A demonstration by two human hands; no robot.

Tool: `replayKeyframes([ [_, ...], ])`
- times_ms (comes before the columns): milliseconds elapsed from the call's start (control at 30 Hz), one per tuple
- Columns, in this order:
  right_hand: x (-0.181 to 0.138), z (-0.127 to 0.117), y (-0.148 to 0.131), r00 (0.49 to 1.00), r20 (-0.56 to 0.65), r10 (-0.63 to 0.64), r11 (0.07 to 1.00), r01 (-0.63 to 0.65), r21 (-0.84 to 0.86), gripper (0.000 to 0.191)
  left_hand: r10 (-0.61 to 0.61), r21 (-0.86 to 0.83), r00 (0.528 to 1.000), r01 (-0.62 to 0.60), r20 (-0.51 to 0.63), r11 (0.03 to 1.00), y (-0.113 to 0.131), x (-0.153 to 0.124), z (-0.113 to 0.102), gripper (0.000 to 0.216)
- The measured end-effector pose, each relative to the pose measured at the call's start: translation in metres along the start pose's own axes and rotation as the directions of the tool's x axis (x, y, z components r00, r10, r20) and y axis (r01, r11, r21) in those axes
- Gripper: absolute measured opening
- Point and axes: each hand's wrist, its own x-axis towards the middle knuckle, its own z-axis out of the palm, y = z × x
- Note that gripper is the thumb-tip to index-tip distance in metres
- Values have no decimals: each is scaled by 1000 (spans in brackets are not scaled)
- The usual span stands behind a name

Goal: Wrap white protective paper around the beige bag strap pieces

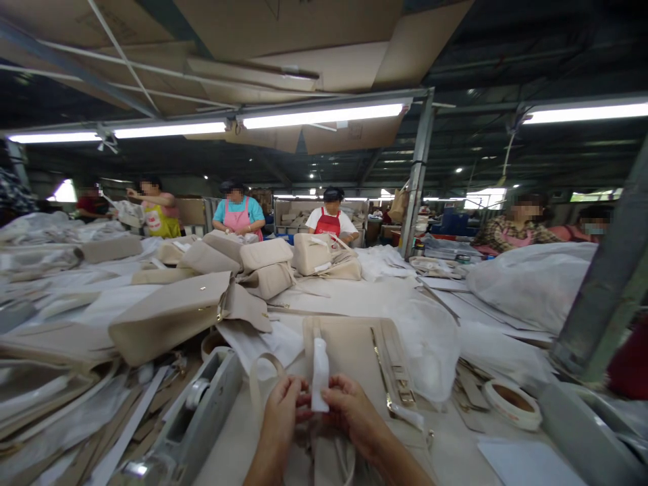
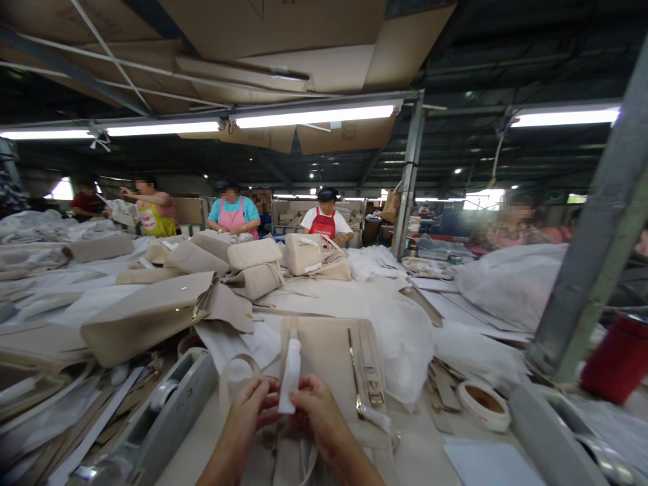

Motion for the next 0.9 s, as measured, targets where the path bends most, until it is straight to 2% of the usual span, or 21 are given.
replayKeyframes([
  [67,0,4,2,1000,2,-14,999,14,-31,42,29,115,996,-39,82,993,-3,2,2,48],
  [167,-2,11,3,999,-33,-21,994,17,-109,44,105,249,983,-141,153,958,-6,2,4,55],
  [300,-13,9,-11,1000,23,-5,979,9,-204,52,19,244,985,-61,170,968,-11,9,-3,65],
  [367,-25,-7,-29,994,-45,-95,919,70,-388,53,27,269,990,-63,136,961,-11,12,-7,67],
  [433,-40,-36,-52,941,-166,-294,765,127,-631,42,168,363,986,-163,20,918,-3,9,-9,70],
  [467,-46,-53,-64,894,-211,-395,677,127,-725,36,285,435,958,-240,-40,868,3,6,-9,70],
  [533,-57,-87,-86,819,-260,-512,557,85,-826,29,511,557,856,-386,-82,736,21,-3,-1,65],
  [567,-60,-102,-94,798,-277,-535,525,57,-849,27,565,573,823,-434,-61,695,32,-7,7,62],
  [600,-62,-113,-99,786,-290,-546,502,29,-864,25,561,551,827,-459,-22,698,41,-10,17,59],
  [667,-63,-123,-101,774,-292,-562,440,-20,-898,25,418,429,902,-420,102,800,56,-12,45,58],
  [733,-61,-119,-94,766,-288,-574,381,-61,-923,26,218,331,942,-296,254,896,62,-10,78,59],
  [800,-57,-108,-83,753,-291,-590,326,-107,-939,22,58,312,934,-176,352,934,58,-4,110,55],
  [900,-47,-93,-71,734,-309,-605,265,-180,-947,28,-93,358,923,-50,373,932,42,6,147,37],
])
